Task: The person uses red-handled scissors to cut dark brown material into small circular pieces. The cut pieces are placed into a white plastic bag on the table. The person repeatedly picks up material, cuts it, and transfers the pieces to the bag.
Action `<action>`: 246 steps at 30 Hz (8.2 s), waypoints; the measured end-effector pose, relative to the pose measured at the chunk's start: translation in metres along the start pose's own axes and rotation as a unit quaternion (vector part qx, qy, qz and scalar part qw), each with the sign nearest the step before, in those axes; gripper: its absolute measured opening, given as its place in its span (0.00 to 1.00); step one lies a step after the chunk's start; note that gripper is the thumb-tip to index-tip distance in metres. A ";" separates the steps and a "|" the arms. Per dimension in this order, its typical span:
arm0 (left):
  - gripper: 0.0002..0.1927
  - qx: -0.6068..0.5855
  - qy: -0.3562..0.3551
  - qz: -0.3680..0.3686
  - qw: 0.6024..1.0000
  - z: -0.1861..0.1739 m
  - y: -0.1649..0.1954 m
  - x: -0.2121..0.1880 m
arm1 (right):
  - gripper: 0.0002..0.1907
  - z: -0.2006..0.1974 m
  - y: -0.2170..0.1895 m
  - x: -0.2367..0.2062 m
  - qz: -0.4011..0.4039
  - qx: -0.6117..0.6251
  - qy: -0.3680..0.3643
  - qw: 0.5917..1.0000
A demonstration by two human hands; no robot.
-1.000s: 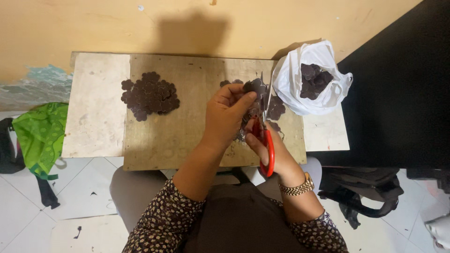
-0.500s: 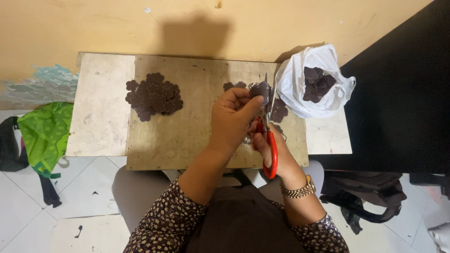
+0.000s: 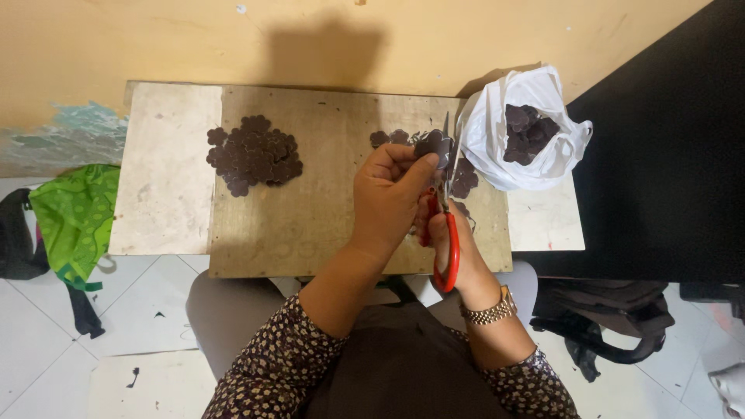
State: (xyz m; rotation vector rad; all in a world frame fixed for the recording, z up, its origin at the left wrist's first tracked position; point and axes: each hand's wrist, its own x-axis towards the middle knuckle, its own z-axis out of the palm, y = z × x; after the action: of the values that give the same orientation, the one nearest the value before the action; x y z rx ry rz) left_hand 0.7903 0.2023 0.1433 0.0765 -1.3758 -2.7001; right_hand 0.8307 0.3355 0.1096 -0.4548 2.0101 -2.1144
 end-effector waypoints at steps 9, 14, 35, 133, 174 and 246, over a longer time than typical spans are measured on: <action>0.05 0.006 0.005 0.009 1.000 -0.001 0.002 -0.001 | 0.30 -0.002 -0.003 0.000 0.030 -0.033 0.010 0.999; 0.05 0.023 -0.003 0.007 1.000 -0.004 0.006 0.000 | 0.32 -0.005 -0.002 -0.002 -0.001 -0.071 0.002 0.998; 0.08 -0.008 -0.038 -0.009 0.999 -0.016 -0.003 0.014 | 0.32 -0.014 -0.004 -0.006 0.004 -0.028 -0.030 0.999; 0.05 0.005 -0.144 -0.152 0.978 -0.020 0.010 0.002 | 0.46 -0.014 0.002 -0.009 0.000 -0.024 -0.072 0.997; 0.06 0.084 -0.106 -0.079 0.988 -0.012 0.010 -0.008 | 0.49 -0.009 -0.007 -0.012 -0.001 -0.049 -0.061 0.997; 0.05 0.051 -0.111 -0.136 0.983 -0.028 0.001 -0.005 | 0.37 0.006 0.007 -0.015 -0.010 -0.059 0.029 0.998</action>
State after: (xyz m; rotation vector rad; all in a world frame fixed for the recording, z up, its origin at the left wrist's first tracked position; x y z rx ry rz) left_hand 0.7977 0.1801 0.1277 -0.0332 -1.6807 -2.9318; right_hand 0.8463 0.3344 0.1016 -0.4380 2.1788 -2.0502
